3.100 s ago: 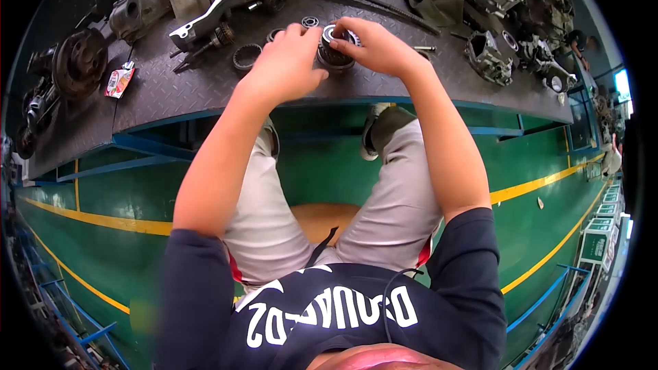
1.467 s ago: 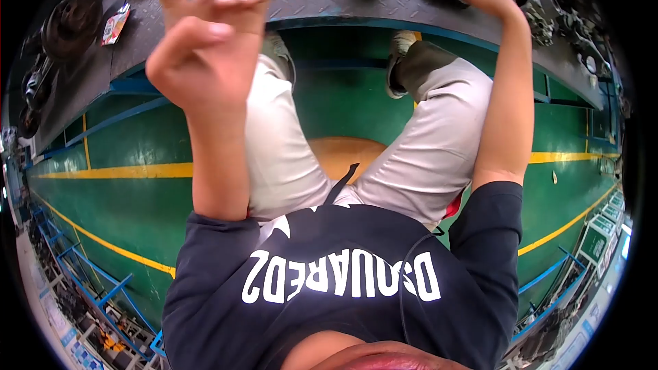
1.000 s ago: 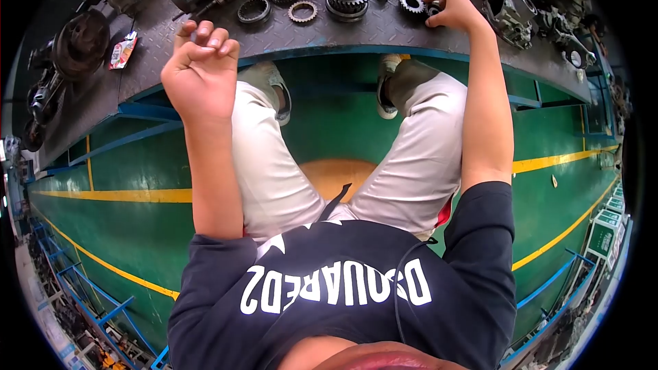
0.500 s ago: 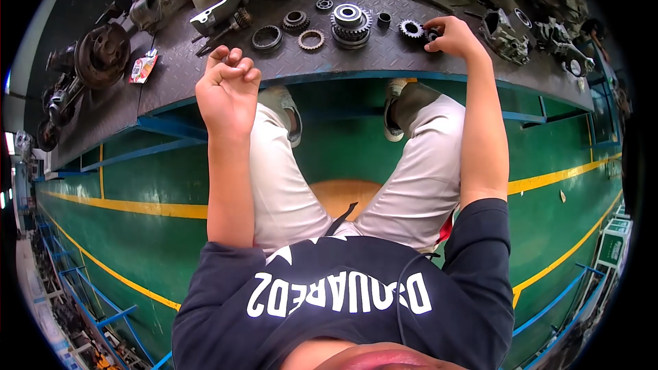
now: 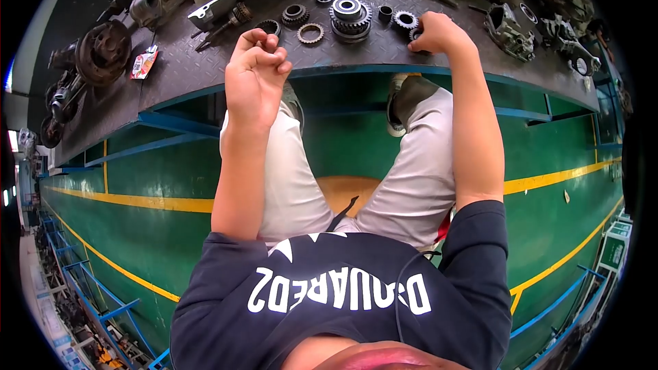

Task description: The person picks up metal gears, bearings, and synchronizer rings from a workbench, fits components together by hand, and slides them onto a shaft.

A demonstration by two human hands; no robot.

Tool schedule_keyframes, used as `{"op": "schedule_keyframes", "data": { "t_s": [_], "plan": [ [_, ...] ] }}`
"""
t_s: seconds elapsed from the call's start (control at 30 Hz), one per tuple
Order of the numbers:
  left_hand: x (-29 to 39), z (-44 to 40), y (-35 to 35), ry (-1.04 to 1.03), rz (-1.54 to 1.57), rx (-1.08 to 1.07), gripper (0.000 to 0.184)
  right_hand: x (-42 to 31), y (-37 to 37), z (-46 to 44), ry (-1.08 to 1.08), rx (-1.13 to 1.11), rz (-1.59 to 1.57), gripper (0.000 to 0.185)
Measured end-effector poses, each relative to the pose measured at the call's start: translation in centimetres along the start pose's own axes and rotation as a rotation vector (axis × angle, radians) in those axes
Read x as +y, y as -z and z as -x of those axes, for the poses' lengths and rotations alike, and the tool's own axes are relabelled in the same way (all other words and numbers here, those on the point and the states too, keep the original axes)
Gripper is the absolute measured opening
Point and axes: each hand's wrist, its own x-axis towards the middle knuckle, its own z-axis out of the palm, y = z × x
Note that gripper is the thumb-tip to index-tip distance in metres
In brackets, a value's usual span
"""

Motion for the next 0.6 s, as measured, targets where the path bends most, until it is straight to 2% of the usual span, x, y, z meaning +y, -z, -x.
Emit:
{"op": "schedule_keyframes", "data": {
  "t_s": [0.23, 0.47, 0.6],
  "plan": [
    [0.1, 0.2, -0.2, -0.014, -0.244, 0.062, 0.027, -2.9, -1.5, 0.9, 0.168, 0.114, 0.051, 0.054],
    [-0.1, 0.1, -0.4, -0.061, -0.289, 0.149, 0.026, -5.2, -3.6, 0.4, 0.308, 0.241, -0.031, 0.049],
    [0.2, 0.1, -0.7, -0.082, -0.287, 0.176, 0.026, -5.0, -2.8, 0.2, 0.286, 0.149, -0.096, 0.046]
  ]
}}
